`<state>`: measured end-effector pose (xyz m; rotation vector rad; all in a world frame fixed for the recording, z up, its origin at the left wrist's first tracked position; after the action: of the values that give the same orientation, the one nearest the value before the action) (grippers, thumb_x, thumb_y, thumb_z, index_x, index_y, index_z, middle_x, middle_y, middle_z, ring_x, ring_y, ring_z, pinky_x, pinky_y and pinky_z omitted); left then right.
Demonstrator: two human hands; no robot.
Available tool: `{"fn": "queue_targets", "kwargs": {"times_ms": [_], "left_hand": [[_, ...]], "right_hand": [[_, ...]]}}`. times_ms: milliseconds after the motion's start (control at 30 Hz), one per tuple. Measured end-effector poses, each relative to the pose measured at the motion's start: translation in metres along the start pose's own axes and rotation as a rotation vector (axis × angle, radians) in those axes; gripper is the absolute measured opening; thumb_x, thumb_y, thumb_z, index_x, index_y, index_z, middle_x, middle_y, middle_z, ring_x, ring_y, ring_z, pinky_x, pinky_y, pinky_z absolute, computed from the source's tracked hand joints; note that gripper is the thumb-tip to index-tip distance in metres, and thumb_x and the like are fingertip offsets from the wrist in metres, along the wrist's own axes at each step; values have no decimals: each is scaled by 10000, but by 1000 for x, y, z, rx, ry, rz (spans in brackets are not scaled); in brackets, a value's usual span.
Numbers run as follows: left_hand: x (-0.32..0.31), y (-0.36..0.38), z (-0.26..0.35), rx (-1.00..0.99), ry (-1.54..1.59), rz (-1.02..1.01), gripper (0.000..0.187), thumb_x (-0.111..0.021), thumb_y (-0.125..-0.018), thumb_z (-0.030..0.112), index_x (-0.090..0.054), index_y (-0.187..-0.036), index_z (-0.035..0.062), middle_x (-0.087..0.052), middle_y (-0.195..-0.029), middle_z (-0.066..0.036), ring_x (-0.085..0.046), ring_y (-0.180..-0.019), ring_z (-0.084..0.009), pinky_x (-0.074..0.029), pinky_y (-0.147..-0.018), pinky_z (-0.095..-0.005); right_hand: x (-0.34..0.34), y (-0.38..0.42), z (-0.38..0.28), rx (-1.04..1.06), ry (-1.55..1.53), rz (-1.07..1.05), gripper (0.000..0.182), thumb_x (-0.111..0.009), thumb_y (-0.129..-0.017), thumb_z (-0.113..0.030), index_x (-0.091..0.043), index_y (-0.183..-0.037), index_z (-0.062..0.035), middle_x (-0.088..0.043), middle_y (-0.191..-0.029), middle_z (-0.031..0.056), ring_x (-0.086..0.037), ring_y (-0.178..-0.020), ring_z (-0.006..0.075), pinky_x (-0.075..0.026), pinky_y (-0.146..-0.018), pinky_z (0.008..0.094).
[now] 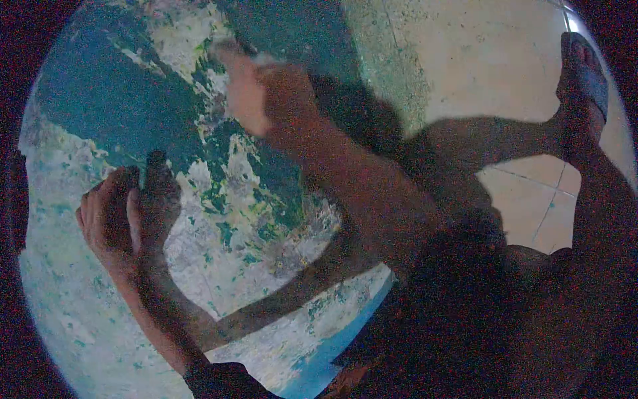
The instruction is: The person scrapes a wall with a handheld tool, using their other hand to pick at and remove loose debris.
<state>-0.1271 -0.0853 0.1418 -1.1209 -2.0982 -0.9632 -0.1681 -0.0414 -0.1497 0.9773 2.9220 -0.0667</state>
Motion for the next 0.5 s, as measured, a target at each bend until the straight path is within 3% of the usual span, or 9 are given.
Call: {"fn": "queue_targets", "kwargs": {"times_ms": [67, 167, 267, 367, 467, 500], "left_hand": [[2, -4, 0, 3, -5, 15, 279, -710, -883, 200, -722, -1136, 85, -728, -1039, -80, -657, -965, -286, -443, -927, -405], [1, -1, 2, -2, 14, -3, 280, -711, -883, 197, -723, -1140, 86, -728, -1041, -82, -657, -965, -285, -443, -929, -405], [1, 1, 0, -8, 17, -29, 277, -709, -887, 193, -723, -1142, 85, -728, -1040, -82, -657, -969, -285, -441, -934, -406], [1, -5, -1, -2, 4, 4, 272, -706, -890, 184, -723, -1142, 83, -727, -1041, -82, -657, -976, -282, -441, -937, -407], [0, 2, 0, -13, 18, -10, 268, -707, -890, 175, -721, -1140, 81, -726, -1042, -82, -658, -978, -279, -439, -939, -408], [1, -1, -2, -21, 22, -3, 267, -708, -890, 173, -721, -1139, 80, -726, -1043, -82, -658, -978, -279, -439, -940, -407]], "right_hand": [[-3, 14, -19, -133, 176, 15, 438, -484, -970, -161, -575, -1397, -192, -734, -928, 219, -738, -831, 404, -601, -729, 519], [0, 2, -3, 31, 9, 53, 438, -494, -969, -164, -567, -1401, -165, -740, -1008, 210, -741, -862, 393, -602, -753, 507], [3, -19, -18, -143, 194, -241, 504, -476, -978, -126, -487, -1482, -101, -653, -1314, 164, -693, -1061, 358, -593, -856, 450], [-1, 15, -22, -92, 68, -136, 486, -456, -989, -113, -493, -1473, -98, -638, -1337, 185, -667, -1145, 358, -567, -950, 428], [7, -7, 0, 140, -178, -151, 459, -444, -1000, -109, -511, -1453, -114, -587, -1412, 211, -630, -1227, 350, -519, -1035, 426], [8, -2, -12, -23, -113, -223, 449, -445, -1003, -117, -516, -1445, -122, -583, -1417, 213, -624, -1236, 353, -516, -1038, 435]]}}
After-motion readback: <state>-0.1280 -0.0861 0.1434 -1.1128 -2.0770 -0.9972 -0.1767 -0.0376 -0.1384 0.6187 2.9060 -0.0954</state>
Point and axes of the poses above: each hand's wrist, its own y-axis away from the middle knuckle, its own x-axis out of the back of the hand, z = x × y, the point moved 3 cm from there along -y, towards the middle knuckle
